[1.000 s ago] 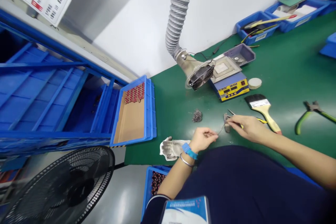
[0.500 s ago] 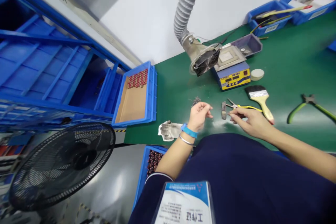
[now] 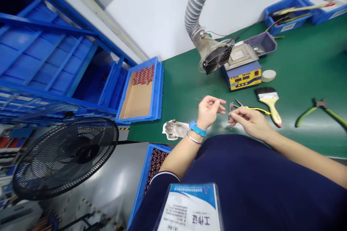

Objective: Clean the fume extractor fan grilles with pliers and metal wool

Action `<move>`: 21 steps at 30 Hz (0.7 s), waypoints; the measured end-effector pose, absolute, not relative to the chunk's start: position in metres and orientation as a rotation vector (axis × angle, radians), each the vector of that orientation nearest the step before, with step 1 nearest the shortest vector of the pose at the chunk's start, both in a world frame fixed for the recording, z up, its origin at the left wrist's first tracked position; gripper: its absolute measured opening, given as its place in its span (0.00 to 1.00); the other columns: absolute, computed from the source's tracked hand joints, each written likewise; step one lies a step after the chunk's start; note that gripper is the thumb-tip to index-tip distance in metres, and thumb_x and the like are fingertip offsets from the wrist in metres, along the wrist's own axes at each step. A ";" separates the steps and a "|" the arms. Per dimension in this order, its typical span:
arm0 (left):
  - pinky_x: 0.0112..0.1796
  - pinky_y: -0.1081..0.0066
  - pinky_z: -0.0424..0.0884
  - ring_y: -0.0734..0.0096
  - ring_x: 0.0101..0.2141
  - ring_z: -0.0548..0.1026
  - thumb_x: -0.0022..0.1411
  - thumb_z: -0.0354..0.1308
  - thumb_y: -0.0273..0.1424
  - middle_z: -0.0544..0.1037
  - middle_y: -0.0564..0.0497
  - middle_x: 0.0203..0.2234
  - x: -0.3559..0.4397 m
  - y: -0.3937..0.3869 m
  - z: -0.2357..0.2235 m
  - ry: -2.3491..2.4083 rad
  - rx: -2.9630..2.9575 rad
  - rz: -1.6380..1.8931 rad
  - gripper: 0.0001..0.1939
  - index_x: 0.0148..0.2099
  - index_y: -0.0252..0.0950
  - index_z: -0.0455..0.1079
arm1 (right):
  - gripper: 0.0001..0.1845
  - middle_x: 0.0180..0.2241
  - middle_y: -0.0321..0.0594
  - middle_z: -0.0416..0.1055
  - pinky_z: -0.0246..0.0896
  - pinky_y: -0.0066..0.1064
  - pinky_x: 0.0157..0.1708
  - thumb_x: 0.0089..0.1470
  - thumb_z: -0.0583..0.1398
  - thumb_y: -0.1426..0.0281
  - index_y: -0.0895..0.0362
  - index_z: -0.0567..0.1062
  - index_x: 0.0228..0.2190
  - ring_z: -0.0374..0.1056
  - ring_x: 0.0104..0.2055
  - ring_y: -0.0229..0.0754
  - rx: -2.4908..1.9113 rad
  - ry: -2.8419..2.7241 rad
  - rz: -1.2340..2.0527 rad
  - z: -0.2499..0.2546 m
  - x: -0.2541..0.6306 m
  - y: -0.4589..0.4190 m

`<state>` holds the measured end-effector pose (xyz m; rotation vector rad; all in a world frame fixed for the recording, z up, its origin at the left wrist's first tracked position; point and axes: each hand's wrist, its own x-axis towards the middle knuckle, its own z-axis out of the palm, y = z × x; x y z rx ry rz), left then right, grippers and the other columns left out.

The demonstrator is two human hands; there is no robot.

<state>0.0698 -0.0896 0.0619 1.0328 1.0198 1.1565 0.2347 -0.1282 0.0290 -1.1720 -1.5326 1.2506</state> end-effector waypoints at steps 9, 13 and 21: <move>0.25 0.74 0.71 0.79 0.21 0.71 0.51 0.64 0.52 0.74 0.51 0.25 0.070 -0.098 0.060 1.033 1.229 0.907 0.26 0.33 0.34 0.63 | 0.20 0.26 0.40 0.68 0.57 0.31 0.25 0.62 0.54 0.55 0.56 0.78 0.31 0.63 0.26 0.38 -1.157 -1.828 0.889 0.026 0.251 -0.115; 0.21 0.75 0.66 0.79 0.18 0.69 0.54 0.63 0.46 0.72 0.54 0.22 0.062 -0.086 0.049 1.100 1.245 0.769 0.20 0.31 0.35 0.62 | 0.19 0.29 0.41 0.72 0.65 0.31 0.29 0.57 0.59 0.52 0.56 0.77 0.32 0.68 0.30 0.40 -1.163 -1.636 1.092 0.016 0.259 -0.098; 0.23 0.78 0.55 0.82 0.18 0.56 0.48 0.70 0.41 0.57 0.67 0.14 0.041 0.018 0.060 1.732 1.509 1.176 0.35 0.53 0.32 0.61 | 0.14 0.36 0.49 0.74 0.74 0.35 0.35 0.54 0.62 0.68 0.63 0.74 0.40 0.74 0.36 0.44 -1.450 -0.918 1.195 -0.008 0.242 0.056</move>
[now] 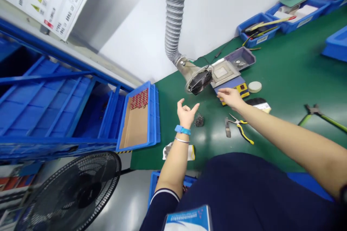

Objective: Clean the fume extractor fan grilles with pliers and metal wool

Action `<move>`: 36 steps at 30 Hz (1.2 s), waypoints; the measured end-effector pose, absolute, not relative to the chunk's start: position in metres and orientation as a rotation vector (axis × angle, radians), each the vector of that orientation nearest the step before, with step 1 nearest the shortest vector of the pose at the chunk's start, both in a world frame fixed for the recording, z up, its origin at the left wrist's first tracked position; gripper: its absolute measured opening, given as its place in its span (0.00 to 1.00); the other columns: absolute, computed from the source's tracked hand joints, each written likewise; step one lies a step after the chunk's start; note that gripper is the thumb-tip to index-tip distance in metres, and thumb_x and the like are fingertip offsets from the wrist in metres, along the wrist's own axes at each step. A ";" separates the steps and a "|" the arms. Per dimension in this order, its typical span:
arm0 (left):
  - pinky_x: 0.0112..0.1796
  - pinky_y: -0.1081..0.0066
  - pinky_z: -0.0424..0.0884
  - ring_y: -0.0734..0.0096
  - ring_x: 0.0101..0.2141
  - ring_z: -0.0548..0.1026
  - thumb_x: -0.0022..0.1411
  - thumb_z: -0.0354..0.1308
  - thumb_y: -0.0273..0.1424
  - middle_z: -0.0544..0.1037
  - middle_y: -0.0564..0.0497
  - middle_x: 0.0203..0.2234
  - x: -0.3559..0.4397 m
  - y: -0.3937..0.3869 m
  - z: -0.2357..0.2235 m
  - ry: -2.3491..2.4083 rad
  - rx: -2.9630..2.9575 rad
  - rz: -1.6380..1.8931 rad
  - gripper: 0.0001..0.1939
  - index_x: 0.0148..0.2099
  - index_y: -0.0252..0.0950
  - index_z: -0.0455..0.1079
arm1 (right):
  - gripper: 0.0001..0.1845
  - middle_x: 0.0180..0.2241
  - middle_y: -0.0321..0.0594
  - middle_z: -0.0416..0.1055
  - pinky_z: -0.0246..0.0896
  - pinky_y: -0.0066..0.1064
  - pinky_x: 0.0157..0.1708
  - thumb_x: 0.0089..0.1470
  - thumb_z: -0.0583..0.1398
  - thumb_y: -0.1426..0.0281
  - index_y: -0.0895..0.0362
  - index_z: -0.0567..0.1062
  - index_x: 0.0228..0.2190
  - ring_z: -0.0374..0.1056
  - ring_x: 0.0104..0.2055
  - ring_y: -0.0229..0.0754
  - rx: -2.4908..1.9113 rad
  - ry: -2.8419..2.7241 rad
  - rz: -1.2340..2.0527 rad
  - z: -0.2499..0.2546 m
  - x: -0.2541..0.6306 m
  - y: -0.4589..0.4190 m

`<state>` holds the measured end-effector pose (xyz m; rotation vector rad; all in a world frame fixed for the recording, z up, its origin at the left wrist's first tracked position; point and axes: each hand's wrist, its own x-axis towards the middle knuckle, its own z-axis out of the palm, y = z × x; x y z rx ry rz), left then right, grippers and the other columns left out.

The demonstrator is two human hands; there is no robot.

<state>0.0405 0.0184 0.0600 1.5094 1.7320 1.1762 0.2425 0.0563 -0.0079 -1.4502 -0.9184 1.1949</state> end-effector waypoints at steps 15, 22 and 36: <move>0.24 0.75 0.46 0.83 0.19 0.47 0.49 0.69 0.45 0.50 0.63 0.15 0.001 0.098 0.132 1.738 1.914 0.976 0.25 0.40 0.30 0.74 | 0.13 0.36 0.44 0.76 0.70 0.35 0.47 0.53 0.62 0.76 0.65 0.79 0.41 0.73 0.38 0.43 -1.383 -1.327 1.056 0.017 0.237 0.127; 0.24 0.76 0.44 0.85 0.19 0.47 0.48 0.71 0.43 0.50 0.63 0.16 -0.015 0.102 0.136 1.709 1.826 1.028 0.25 0.41 0.29 0.74 | 0.15 0.36 0.42 0.76 0.68 0.35 0.47 0.53 0.59 0.80 0.65 0.79 0.43 0.72 0.39 0.43 -1.350 -1.526 1.040 0.022 0.223 0.135; 0.23 0.78 0.45 0.87 0.18 0.48 0.49 0.71 0.39 0.50 0.64 0.16 -0.021 0.103 0.134 1.685 1.815 1.054 0.21 0.41 0.29 0.75 | 0.15 0.36 0.41 0.75 0.66 0.38 0.45 0.52 0.58 0.79 0.60 0.80 0.41 0.71 0.42 0.49 -1.506 -1.704 0.882 0.036 0.218 0.138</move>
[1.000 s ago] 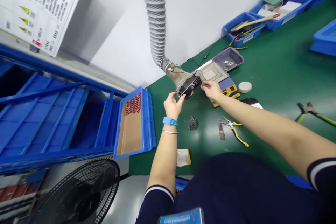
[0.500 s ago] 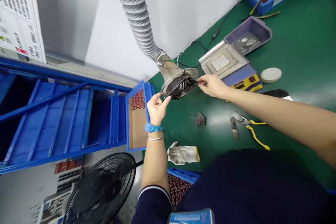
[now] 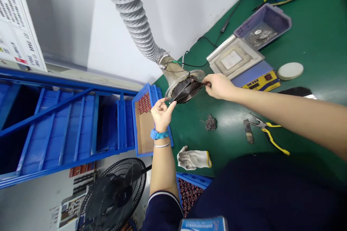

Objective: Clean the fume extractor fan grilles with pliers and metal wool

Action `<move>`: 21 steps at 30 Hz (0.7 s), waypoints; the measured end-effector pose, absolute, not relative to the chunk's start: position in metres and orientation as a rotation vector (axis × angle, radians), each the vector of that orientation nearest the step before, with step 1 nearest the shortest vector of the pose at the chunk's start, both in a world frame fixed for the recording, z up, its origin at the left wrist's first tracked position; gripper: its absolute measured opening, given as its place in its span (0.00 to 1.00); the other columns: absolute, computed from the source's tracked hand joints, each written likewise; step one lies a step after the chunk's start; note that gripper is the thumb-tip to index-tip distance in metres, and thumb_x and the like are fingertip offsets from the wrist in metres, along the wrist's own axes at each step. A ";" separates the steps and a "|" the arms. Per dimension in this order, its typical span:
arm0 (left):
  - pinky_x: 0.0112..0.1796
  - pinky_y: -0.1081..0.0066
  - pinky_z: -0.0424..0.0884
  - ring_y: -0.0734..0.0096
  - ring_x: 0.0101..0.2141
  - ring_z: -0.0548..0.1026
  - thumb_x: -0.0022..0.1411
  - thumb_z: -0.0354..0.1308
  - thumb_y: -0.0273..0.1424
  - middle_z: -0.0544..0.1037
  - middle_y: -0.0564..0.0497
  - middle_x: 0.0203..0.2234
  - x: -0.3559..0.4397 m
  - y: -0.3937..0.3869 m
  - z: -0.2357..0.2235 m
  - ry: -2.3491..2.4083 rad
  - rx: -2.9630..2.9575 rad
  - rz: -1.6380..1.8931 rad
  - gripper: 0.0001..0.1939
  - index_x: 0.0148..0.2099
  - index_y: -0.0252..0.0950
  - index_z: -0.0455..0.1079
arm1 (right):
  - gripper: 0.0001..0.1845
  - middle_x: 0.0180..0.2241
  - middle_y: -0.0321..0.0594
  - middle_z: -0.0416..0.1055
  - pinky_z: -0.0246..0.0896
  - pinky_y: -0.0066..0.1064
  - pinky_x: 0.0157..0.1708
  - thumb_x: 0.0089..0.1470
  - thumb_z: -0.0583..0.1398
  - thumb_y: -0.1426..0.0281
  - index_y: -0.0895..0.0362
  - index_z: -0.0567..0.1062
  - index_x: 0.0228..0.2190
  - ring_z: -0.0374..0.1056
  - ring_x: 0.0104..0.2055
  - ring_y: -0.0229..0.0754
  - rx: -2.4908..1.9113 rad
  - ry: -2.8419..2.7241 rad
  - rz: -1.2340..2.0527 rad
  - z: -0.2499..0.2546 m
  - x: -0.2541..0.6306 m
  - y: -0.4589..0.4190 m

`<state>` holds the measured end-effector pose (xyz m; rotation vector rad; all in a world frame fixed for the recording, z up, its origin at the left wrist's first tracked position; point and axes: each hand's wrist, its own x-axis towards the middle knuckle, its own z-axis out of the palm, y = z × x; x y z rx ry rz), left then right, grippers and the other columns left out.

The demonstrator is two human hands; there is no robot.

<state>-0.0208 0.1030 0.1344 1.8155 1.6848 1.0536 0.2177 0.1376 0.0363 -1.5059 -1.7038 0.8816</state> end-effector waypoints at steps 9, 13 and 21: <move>0.20 0.79 0.53 0.86 0.15 0.54 0.46 0.73 0.38 0.54 0.64 0.13 -0.042 0.108 0.142 1.685 1.720 1.062 0.22 0.41 0.31 0.75 | 0.08 0.33 0.44 0.76 0.70 0.28 0.39 0.54 0.61 0.82 0.65 0.79 0.36 0.73 0.35 0.39 -1.263 -1.189 1.461 0.019 0.200 0.140; 0.19 0.80 0.55 0.86 0.15 0.54 0.45 0.73 0.36 0.54 0.64 0.13 -0.047 0.109 0.140 1.683 1.722 1.080 0.21 0.40 0.31 0.75 | 0.07 0.32 0.43 0.76 0.70 0.28 0.40 0.53 0.62 0.81 0.65 0.79 0.36 0.73 0.35 0.39 -1.215 -1.119 1.519 0.014 0.191 0.140; 0.19 0.81 0.57 0.87 0.15 0.53 0.45 0.74 0.33 0.51 0.65 0.14 -0.060 0.109 0.134 1.656 1.688 1.110 0.20 0.41 0.33 0.76 | 0.09 0.30 0.40 0.75 0.68 0.26 0.37 0.49 0.61 0.83 0.65 0.79 0.33 0.71 0.34 0.38 -1.194 -1.207 1.482 0.024 0.193 0.139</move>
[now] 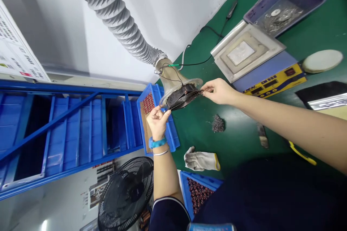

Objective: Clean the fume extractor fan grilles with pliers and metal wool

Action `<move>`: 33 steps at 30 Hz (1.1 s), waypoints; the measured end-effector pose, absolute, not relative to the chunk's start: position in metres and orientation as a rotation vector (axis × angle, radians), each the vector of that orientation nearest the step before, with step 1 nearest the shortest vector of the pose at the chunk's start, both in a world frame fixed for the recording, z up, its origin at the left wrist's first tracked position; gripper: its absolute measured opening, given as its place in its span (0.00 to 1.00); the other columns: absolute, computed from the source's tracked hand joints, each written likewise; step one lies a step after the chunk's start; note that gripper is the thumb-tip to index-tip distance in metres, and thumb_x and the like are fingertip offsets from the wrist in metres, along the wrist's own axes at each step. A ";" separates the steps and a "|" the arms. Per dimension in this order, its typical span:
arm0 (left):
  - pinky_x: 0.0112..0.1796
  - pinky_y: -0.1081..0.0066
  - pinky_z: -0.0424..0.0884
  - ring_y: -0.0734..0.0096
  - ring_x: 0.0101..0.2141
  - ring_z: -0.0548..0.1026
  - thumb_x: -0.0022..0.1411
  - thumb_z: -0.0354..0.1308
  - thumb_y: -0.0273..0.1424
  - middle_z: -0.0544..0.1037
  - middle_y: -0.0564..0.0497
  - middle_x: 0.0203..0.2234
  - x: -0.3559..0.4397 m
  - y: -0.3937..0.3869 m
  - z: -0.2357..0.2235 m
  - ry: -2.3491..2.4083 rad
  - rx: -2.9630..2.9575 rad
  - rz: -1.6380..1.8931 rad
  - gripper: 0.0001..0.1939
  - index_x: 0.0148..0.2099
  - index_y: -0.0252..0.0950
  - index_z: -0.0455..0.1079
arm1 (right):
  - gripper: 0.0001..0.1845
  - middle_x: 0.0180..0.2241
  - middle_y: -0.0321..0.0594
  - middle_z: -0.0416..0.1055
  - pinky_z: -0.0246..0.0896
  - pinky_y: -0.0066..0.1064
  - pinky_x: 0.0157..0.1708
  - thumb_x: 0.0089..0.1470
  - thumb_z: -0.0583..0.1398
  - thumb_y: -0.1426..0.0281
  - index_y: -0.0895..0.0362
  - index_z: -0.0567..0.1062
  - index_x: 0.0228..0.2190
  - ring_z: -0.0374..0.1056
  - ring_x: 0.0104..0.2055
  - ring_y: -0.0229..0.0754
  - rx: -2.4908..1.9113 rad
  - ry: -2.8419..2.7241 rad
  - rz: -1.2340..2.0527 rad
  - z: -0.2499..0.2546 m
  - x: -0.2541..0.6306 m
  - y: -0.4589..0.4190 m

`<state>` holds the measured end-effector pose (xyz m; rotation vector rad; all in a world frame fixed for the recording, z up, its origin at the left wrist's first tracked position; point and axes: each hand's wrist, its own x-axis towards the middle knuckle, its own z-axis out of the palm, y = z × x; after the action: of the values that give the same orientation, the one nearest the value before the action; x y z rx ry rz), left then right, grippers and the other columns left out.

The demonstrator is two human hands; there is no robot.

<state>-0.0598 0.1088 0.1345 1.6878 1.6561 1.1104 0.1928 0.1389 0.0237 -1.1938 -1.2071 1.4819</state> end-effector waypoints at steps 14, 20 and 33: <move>0.17 0.80 0.59 0.86 0.14 0.53 0.39 0.76 0.33 0.52 0.66 0.13 -0.079 0.112 0.132 1.634 1.470 1.208 0.22 0.39 0.35 0.75 | 0.12 0.32 0.42 0.76 0.68 0.25 0.33 0.53 0.57 0.82 0.63 0.80 0.35 0.73 0.34 0.37 -1.020 -0.827 1.708 0.006 0.164 0.140; 0.17 0.80 0.59 0.87 0.15 0.53 0.38 0.76 0.34 0.52 0.66 0.13 -0.082 0.109 0.126 1.659 1.431 1.239 0.24 0.39 0.36 0.75 | 0.10 0.33 0.39 0.76 0.68 0.30 0.43 0.49 0.61 0.79 0.61 0.80 0.35 0.73 0.37 0.40 -1.190 -1.138 1.542 0.015 0.173 0.134; 0.17 0.80 0.58 0.87 0.13 0.53 0.37 0.77 0.36 0.51 0.67 0.12 -0.066 0.109 0.111 1.530 1.353 1.321 0.26 0.39 0.34 0.73 | 0.21 0.53 0.47 0.68 0.62 0.47 0.56 0.59 0.53 0.58 0.49 0.71 0.51 0.66 0.55 0.52 -1.355 -1.692 0.793 -0.034 0.249 0.013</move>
<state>-0.0658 0.1087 0.1110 1.3531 1.5295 1.3209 0.2494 0.0133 -0.0340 -1.3546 -1.6919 0.7935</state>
